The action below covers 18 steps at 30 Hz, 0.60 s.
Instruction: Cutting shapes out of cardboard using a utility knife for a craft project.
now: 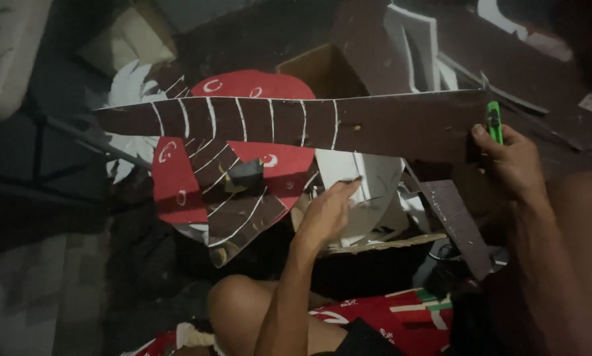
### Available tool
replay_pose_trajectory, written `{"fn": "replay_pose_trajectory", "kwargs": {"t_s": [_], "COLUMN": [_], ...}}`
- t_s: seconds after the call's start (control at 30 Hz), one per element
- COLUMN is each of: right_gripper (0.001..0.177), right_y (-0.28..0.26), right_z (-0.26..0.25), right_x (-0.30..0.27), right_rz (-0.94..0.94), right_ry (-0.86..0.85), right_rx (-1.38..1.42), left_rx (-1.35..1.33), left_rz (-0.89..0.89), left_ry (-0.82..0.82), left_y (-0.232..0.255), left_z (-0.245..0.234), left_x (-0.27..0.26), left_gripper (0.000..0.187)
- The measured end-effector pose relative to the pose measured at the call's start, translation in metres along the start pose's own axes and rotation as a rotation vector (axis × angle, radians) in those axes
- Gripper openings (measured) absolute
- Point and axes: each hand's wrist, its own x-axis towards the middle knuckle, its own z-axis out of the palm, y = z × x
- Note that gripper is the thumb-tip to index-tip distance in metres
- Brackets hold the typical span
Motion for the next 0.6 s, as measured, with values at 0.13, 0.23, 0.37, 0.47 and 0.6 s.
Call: {"fn": "replay_pose_trajectory", "kwargs": {"t_s": [0.13,0.23,0.37,0.47,0.6], "right_gripper": [0.028,0.021,0.031,0.031,0.022], "right_y": [-0.019,-0.029,-0.007,-0.012,-0.071], "right_z": [0.007,0.013,0.017,0.035,0.094], "right_x": [-0.015,-0.021,-0.015,-0.032,-0.103], "right_rz": [0.025,0.077,-0.25,-0.644,-0.667], "right_ry": [0.058,0.01,0.113,0.212,0.037], "right_rx": [-0.057,-0.14,-0.295,-0.544,-0.489], "left_rx": [-0.253,-0.731,-1.588,-1.579,-1.432], "left_rz": [-0.223,-0.642,-0.184,-0.175,-0.413], "left_ry": [-0.062,0.177,0.565,0.636,0.891], "left_y": [0.017,0.018,-0.006,-0.017,-0.013], "left_z": [-0.013,-0.015,-0.001,0.004,0.013], "left_x": [0.01,0.013,0.015,0.019,0.029], "left_gripper": [0.089,0.079,0.026,0.023,0.038]}}
